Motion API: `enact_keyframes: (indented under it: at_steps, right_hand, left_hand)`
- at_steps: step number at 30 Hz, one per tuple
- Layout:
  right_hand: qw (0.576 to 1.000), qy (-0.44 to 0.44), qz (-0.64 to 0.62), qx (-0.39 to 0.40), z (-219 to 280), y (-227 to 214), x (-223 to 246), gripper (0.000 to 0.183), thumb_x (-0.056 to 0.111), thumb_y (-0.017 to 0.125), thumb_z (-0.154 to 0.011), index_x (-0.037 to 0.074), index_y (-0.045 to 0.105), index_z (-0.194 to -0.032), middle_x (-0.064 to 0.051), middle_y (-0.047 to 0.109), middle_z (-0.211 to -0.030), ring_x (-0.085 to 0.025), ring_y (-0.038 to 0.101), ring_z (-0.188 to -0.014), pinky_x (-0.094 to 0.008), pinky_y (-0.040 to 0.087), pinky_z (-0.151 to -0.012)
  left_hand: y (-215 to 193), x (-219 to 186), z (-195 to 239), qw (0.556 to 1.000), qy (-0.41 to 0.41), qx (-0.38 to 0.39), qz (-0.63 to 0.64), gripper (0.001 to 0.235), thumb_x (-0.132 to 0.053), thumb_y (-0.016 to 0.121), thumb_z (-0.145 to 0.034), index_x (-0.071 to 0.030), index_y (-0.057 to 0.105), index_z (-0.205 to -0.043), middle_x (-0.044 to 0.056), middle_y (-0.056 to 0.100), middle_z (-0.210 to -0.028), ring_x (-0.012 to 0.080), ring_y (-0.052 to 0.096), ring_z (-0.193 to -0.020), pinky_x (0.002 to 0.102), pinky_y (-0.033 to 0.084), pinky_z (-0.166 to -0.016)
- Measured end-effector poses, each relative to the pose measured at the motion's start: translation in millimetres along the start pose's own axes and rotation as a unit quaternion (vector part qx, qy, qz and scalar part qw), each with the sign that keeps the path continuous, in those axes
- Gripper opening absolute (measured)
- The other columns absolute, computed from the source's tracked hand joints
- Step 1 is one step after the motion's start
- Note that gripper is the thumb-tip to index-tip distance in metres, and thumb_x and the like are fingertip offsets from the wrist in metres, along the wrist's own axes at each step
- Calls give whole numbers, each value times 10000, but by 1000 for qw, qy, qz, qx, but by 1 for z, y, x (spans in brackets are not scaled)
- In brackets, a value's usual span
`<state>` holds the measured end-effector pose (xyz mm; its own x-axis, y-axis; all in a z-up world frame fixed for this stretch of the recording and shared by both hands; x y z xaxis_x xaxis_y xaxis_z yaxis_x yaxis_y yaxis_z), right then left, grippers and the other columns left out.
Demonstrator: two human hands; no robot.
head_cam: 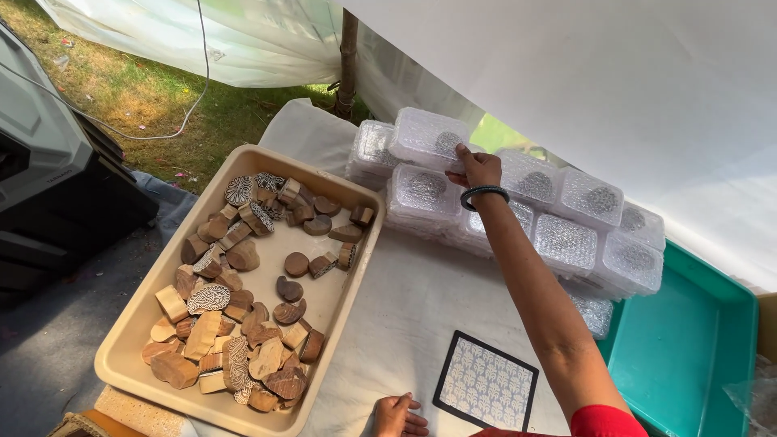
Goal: The person cleans a small plastic container with a cloth, places a wooden stamp inside, and wraps the container in bubble wrap. They then secure the package with tape and stack it with other wrapped items.
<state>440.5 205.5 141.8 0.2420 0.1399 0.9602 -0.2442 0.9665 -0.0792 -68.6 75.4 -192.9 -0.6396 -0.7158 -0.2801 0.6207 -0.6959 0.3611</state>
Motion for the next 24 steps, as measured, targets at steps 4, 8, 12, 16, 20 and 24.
enact_keyframes:
  at_steps: [4,8,12,16,20,24]
  right_hand:
    - [1000,-18,12,4,-8,6,3,463,320,766,-913,-126,686,-1009,-233,739,-885,-278,785,-690,-295,651,-538]
    - [999,-16,33,6,-9,37,4,465,305,771,-909,-145,683,-983,-243,735,-866,-278,779,-667,-306,647,-520]
    - [998,-28,63,3,-11,69,3,447,311,768,-907,-125,692,-968,-204,743,-855,-265,776,-641,-313,625,-496]
    - [975,-19,214,-58,5,74,13,440,398,764,-902,-33,733,-983,-156,773,-900,-262,792,-714,-350,604,-644]
    - [902,-79,414,-91,12,66,25,381,458,772,-868,88,802,-951,-107,771,-951,-285,727,-905,-414,540,-804]
    - [881,-121,449,-86,10,60,26,406,491,731,-920,103,776,-1029,-98,752,-1045,-295,717,-997,-430,545,-878]
  left_hand:
    - [-3,4,-10,1000,21,5,-13,405,-288,549,-1040,98,667,-1081,280,784,-801,347,762,-584,421,625,-526]
    - [-11,22,-48,999,41,23,-13,385,-275,567,-1039,90,688,-1048,279,779,-763,327,752,-564,395,612,-520]
    - [-15,27,-60,998,48,8,-39,361,-256,565,-1037,77,696,-993,247,781,-728,255,720,-527,358,598,-535]
    - [-19,24,-61,993,108,12,-53,357,-236,582,-1035,88,693,-932,228,762,-686,197,671,-487,341,599,-561]
    - [-11,16,-44,994,92,31,-51,352,-243,548,-1047,69,677,-945,212,769,-690,204,699,-516,331,614,-573]
    - [-10,25,-56,998,41,26,-29,344,-237,563,-1044,75,682,-960,228,768,-701,239,723,-531,338,595,-534]
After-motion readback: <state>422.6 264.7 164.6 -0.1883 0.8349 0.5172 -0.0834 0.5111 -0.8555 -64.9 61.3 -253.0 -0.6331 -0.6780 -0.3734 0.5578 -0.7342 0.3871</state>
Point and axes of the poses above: each hand's wrist, its own z-axis away from the middle knuckle, its own y-axis out of the palm, x = y × z, the point moved 8 cm from there along -z, towards the middle knuckle
